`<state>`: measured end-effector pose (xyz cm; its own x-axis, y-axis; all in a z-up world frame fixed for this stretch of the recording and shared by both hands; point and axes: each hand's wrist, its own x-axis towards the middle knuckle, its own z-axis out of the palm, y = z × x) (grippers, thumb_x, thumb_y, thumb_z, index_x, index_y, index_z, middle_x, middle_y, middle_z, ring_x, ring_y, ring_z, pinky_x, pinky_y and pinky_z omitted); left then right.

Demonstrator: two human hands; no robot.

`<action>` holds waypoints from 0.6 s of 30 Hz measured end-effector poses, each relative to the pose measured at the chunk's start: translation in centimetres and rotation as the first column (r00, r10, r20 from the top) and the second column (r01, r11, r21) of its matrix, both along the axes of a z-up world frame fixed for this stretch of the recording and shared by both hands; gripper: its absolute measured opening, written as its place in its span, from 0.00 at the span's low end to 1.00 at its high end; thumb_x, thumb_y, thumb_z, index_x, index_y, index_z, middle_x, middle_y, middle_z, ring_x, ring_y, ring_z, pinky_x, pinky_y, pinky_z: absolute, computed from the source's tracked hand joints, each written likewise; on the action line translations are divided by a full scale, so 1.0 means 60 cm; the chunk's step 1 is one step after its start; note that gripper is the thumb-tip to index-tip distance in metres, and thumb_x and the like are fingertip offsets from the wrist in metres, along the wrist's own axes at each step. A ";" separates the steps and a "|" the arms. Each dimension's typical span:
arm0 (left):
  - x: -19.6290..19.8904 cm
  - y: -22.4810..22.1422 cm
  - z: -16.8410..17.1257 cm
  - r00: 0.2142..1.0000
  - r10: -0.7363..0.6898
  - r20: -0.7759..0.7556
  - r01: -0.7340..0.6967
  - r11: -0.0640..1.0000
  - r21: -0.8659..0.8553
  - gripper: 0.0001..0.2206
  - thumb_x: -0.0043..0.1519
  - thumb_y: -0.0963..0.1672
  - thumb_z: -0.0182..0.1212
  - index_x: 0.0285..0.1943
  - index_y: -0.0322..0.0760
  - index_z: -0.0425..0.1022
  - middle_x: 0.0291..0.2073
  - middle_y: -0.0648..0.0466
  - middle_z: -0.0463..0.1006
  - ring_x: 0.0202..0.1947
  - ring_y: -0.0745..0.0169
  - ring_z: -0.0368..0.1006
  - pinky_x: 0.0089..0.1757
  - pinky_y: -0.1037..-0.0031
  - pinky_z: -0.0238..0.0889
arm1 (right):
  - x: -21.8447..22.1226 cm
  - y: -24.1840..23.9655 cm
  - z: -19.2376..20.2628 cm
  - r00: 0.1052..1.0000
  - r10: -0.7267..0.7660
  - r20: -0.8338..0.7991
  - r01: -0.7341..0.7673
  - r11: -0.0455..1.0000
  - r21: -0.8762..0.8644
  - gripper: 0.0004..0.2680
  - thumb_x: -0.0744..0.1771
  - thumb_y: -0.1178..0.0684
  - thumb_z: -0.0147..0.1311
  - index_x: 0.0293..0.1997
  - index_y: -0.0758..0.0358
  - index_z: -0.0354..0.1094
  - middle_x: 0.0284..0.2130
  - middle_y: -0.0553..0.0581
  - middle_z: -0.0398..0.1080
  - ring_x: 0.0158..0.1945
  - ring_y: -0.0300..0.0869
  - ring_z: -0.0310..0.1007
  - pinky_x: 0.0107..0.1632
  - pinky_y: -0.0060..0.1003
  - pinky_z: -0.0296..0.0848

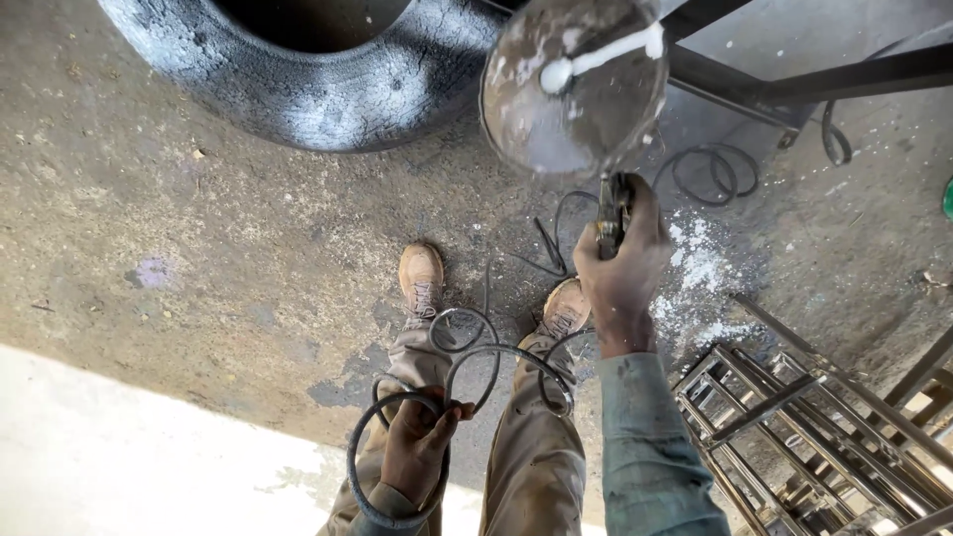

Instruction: Spray painting a metal gate using a pneumatic spray gun

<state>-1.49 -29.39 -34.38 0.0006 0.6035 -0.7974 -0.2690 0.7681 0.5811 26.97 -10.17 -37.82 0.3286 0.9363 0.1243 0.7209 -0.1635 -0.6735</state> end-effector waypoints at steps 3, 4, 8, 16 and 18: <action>-0.012 -0.010 -0.014 0.999 -0.027 -0.024 0.027 1.000 0.007 0.16 0.59 0.44 0.67 0.49 0.30 0.70 0.36 0.39 0.86 0.42 0.49 0.84 0.50 0.59 0.76 | -0.013 0.026 0.034 0.995 -0.036 0.091 0.027 0.995 0.098 0.11 0.66 0.67 0.58 0.54 0.72 0.67 0.34 0.59 0.73 0.27 0.42 0.71 0.31 0.36 0.77; -0.006 -0.007 -0.016 0.999 -0.030 -0.013 0.030 0.999 0.019 0.16 0.59 0.44 0.67 0.49 0.30 0.70 0.36 0.39 0.86 0.42 0.49 0.84 0.50 0.59 0.76 | -0.009 0.020 0.043 0.994 -0.041 0.102 0.030 0.993 0.110 0.11 0.66 0.67 0.58 0.54 0.72 0.67 0.34 0.59 0.73 0.27 0.42 0.71 0.31 0.36 0.77; -0.004 0.002 0.005 0.999 -0.019 -0.039 0.017 0.999 -0.034 0.10 0.59 0.40 0.66 0.45 0.29 0.72 0.34 0.38 0.86 0.42 0.47 0.85 0.51 0.56 0.77 | -0.030 0.022 0.129 0.983 -0.028 0.181 0.011 0.996 0.092 0.24 0.61 0.67 0.60 0.64 0.71 0.58 0.45 0.65 0.69 0.41 0.53 0.73 0.42 0.45 0.79; -0.007 0.019 0.009 1.000 0.006 0.008 -0.007 0.999 0.042 0.11 0.59 0.40 0.66 0.46 0.27 0.73 0.34 0.40 0.85 0.41 0.49 0.83 0.51 0.54 0.76 | -0.039 0.041 0.176 0.962 -0.054 0.267 -0.013 0.970 0.242 0.19 0.71 0.51 0.52 0.66 0.75 0.54 0.52 0.74 0.67 0.53 0.61 0.77 0.52 0.53 0.86; -0.015 0.017 0.004 0.998 -0.054 -0.018 0.055 0.998 0.014 0.12 0.59 0.42 0.66 0.46 0.27 0.73 0.35 0.38 0.86 0.41 0.47 0.85 0.50 0.57 0.77 | -0.040 0.044 0.161 0.972 -0.058 0.227 -0.007 0.961 0.278 0.18 0.67 0.65 0.60 0.61 0.80 0.56 0.51 0.76 0.69 0.50 0.63 0.81 0.51 0.54 0.89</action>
<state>-2.36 -28.36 -34.17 0.0197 0.6146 -0.7886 -0.2165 0.7727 0.5967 24.55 -7.53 -28.17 0.2837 0.8464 0.4507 0.8597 -0.0163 -0.5105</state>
